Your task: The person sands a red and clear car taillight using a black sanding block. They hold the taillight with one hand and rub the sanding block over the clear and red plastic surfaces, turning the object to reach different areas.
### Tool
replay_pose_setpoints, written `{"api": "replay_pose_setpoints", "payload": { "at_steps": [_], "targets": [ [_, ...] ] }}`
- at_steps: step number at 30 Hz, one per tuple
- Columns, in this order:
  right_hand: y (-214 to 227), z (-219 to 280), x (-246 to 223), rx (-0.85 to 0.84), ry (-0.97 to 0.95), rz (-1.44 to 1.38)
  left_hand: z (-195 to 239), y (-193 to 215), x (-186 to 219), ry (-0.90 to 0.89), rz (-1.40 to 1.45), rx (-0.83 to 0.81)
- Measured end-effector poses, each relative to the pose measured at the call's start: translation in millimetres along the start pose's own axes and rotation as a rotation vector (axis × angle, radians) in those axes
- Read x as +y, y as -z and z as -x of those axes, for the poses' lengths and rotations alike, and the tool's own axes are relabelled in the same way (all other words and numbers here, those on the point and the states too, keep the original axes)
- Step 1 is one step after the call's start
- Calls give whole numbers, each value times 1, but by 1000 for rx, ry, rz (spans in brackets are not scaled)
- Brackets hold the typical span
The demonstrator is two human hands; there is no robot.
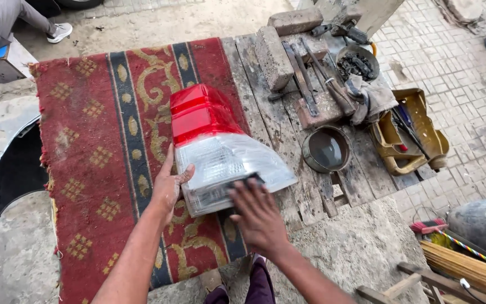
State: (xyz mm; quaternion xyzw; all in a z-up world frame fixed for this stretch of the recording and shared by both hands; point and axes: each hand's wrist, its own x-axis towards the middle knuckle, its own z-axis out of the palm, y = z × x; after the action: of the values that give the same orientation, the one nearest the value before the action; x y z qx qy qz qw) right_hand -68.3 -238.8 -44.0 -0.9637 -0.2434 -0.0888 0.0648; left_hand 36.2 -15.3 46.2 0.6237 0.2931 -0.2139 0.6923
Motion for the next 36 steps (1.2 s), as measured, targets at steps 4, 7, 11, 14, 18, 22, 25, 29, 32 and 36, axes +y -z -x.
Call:
{"api": "replay_pose_setpoints", "payload": {
  "at_steps": [4,7,11,14,18,22,25,29,32,36],
  "targets": [
    [14,1,27,-124,-892,-700,3,-2,-11,-101,-116,30],
    [22,-13,38,-165,-893,-813,6,-8,-7,-86,-115,48],
    [42,-25,39,-256,-748,-711,12,-16,-1,-81,-153,59],
    [8,-8,79,-301,-785,-759,13,-16,1,-39,-128,75],
    [32,-65,72,-253,-794,-951,1,-12,-4,-45,-70,79],
    [44,-67,71,-245,-645,-908,0,-15,-2,-41,-70,85],
    [14,-72,102,-286,-774,-910,0,-16,3,10,-48,117],
    [9,-130,105,-396,-674,-985,-3,-14,-4,-14,-46,105],
    [16,-121,114,-484,-675,-1003,-3,-13,-8,2,-52,108],
    [9,-127,123,-546,-739,-962,-11,-10,-7,-5,-53,120]
  ]
}}
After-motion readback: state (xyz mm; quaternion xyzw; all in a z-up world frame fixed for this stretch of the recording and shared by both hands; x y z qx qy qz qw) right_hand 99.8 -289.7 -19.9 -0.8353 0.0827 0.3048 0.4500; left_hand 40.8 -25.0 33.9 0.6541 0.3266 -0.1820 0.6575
